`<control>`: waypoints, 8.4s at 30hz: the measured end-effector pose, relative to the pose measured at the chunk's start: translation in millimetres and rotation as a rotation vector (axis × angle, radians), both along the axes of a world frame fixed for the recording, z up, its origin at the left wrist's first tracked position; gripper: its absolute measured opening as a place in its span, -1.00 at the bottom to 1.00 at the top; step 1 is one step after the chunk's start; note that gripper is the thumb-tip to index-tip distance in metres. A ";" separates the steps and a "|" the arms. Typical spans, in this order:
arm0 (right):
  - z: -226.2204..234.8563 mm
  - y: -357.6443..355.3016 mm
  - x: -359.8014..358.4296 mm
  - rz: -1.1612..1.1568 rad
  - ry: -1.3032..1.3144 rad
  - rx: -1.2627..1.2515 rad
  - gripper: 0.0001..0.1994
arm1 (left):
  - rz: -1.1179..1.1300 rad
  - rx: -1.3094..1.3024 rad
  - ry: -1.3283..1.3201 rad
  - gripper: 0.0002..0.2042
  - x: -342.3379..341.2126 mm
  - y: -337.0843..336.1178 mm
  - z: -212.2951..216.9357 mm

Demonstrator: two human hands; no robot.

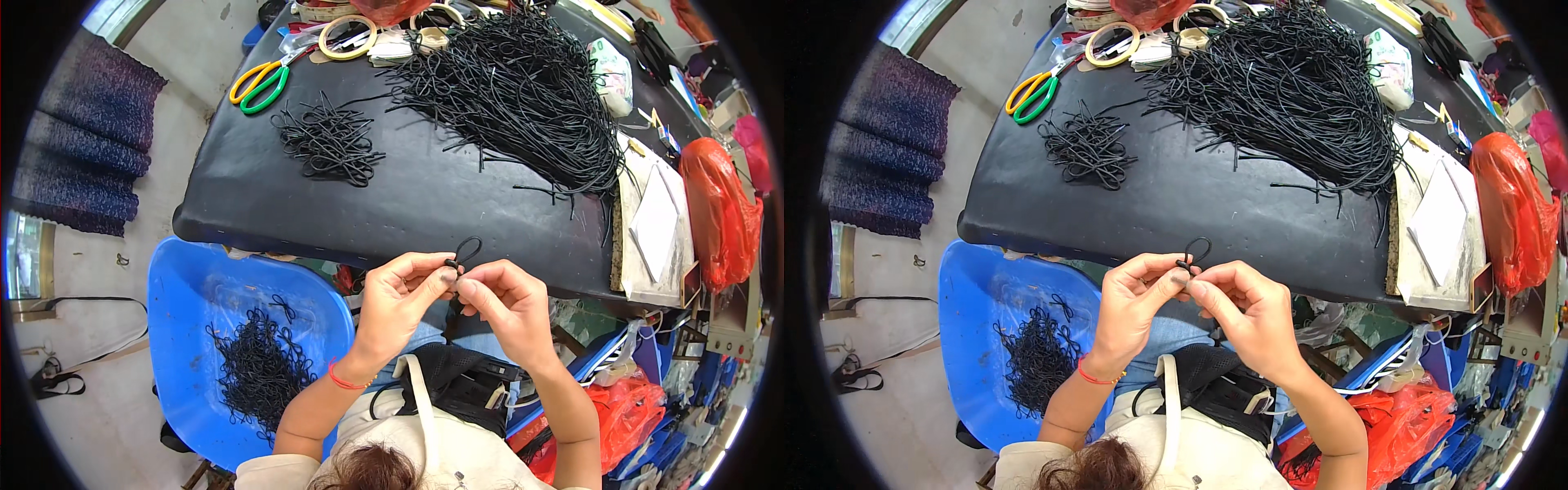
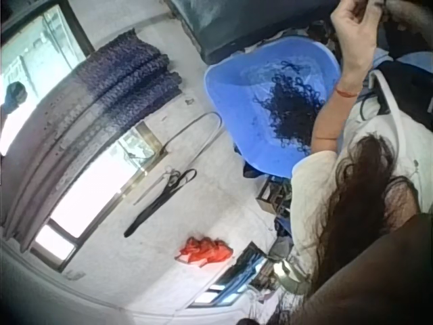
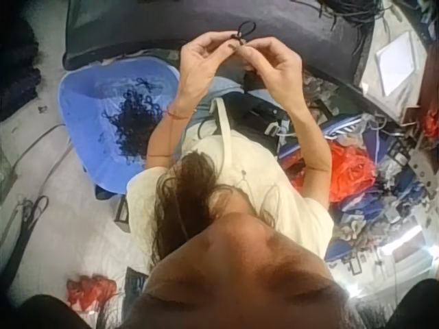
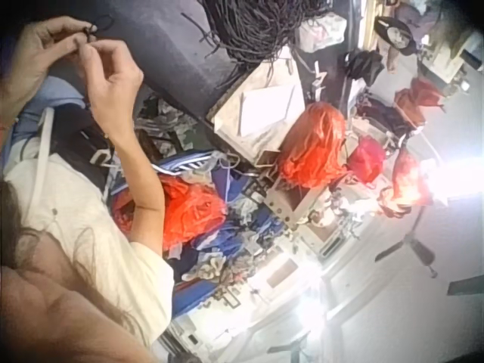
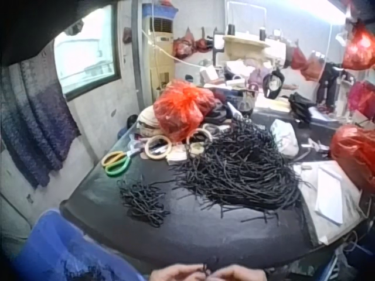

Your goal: The person sits at a table and repeatedly picks up short black cables. They fold each cable in half and tie a knot by hand to create a loop. The finished knotted cables are placed into a blue plastic bin located below the table.

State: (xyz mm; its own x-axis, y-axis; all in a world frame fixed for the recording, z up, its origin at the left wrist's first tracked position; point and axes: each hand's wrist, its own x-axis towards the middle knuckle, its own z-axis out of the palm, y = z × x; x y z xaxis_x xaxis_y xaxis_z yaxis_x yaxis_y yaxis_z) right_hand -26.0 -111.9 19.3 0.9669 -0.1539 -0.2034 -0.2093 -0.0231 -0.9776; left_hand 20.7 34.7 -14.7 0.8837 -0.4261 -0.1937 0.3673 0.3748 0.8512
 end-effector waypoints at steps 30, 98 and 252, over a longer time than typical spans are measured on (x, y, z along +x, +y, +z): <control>-15.1 2.7 15.3 -0.126 -0.074 -0.124 -0.72 | -0.065 0.213 -0.205 -0.85 -3.5 1.8 4.0; 1.5 -14.0 -7.0 0.045 0.070 0.198 -0.86 | -0.117 0.132 -0.034 -0.84 -15.1 -3.9 8.0; -10.5 8.9 -44.6 -0.174 0.106 0.325 -0.69 | -0.251 0.317 -0.071 -0.84 -26.1 7.7 13.7</control>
